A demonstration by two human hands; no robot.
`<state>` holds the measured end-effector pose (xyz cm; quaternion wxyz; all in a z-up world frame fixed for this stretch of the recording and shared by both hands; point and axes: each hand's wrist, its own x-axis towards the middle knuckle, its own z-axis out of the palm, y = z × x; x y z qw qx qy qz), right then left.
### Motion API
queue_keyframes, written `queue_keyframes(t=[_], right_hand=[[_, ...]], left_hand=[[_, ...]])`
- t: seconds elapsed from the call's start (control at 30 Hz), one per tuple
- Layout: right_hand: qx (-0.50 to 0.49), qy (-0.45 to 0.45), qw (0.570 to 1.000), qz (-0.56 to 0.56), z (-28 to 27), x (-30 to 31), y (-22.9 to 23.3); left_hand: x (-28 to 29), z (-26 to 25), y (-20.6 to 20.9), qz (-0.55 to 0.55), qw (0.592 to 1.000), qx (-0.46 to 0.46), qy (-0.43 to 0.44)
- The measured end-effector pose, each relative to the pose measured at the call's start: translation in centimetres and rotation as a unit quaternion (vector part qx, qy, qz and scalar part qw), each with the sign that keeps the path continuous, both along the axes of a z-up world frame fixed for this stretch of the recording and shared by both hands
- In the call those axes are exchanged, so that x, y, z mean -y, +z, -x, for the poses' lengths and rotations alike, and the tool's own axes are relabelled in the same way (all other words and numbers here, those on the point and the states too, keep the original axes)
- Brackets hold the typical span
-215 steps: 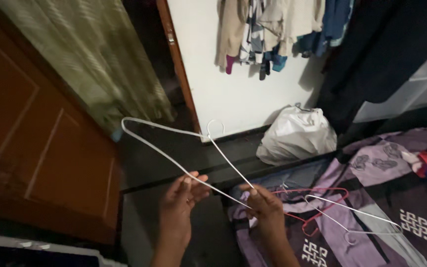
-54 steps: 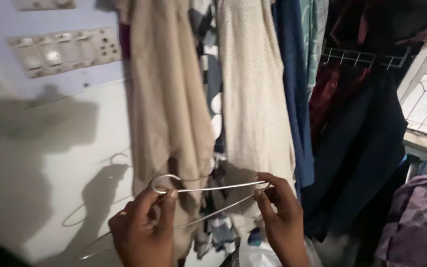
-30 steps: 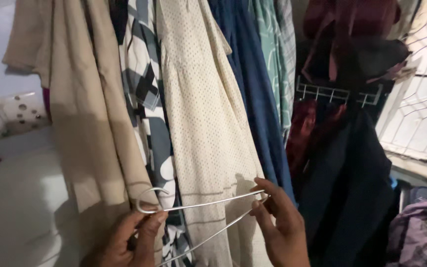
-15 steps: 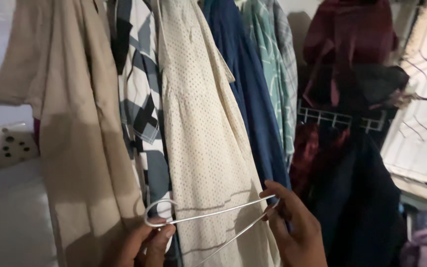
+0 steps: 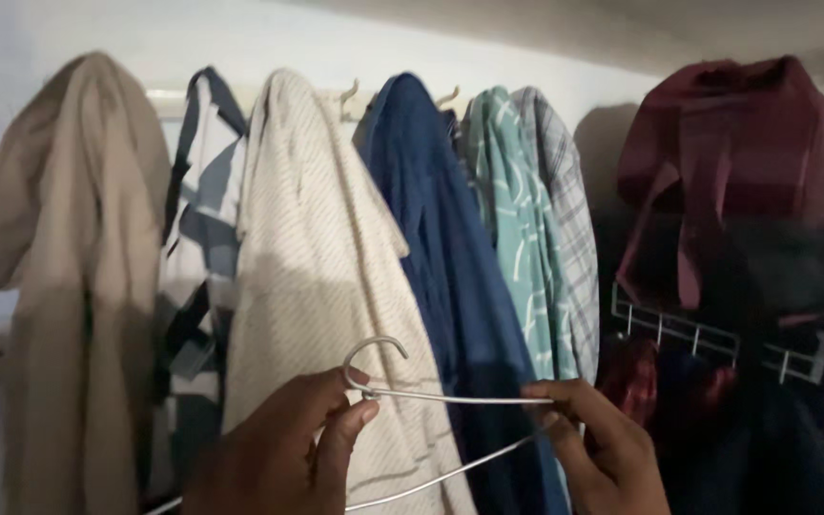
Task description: The person picks up a wire hanger and a plaid shirt from a bed. They then place the shirt onto the hanger, adjusting the collar and sleeves to fit properly. The person continues to smooth and arrange the shirt on the hanger.
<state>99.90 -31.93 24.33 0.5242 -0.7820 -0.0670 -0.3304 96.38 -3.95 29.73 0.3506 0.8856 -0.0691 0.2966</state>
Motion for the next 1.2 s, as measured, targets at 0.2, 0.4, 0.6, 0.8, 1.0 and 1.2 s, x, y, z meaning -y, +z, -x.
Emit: queue_keyframes(t=[0.2, 0.4, 0.6, 0.8, 1.0, 1.2], right_hand=[[0.139, 0.176, 0.973, 0.062, -4.7, 4.7, 2.5], [0.111, 0.197, 0.973, 0.039, -10.8, 5.3, 9.4], [0.142, 0.211, 0.965, 0.06, -18.6, 2.2, 18.0], [0.157, 0.023, 0.967, 0.2, -24.3, -0.7, 21.6], [0.247, -0.041, 0.928, 0.276, -26.8, -2.0, 22.6], [0.322, -0.027, 0.932, 0.166, -25.1, -1.0, 22.4]], left_hand=[[4.4, 0.3, 5.9, -0.032, 0.999, -0.011, 0.041], [6.7, 0.2, 8.8, -0.057, 0.996, 0.009, 0.061], [9.1, 0.6, 11.9, -0.04, 0.995, 0.083, 0.028], [10.0, 0.9, 13.7, -0.048, 0.991, -0.051, 0.117], [9.1, 0.6, 12.8, -0.11, 0.986, 0.003, 0.123], [7.9, 1.2, 12.2, -0.116, 0.985, 0.036, 0.126]])
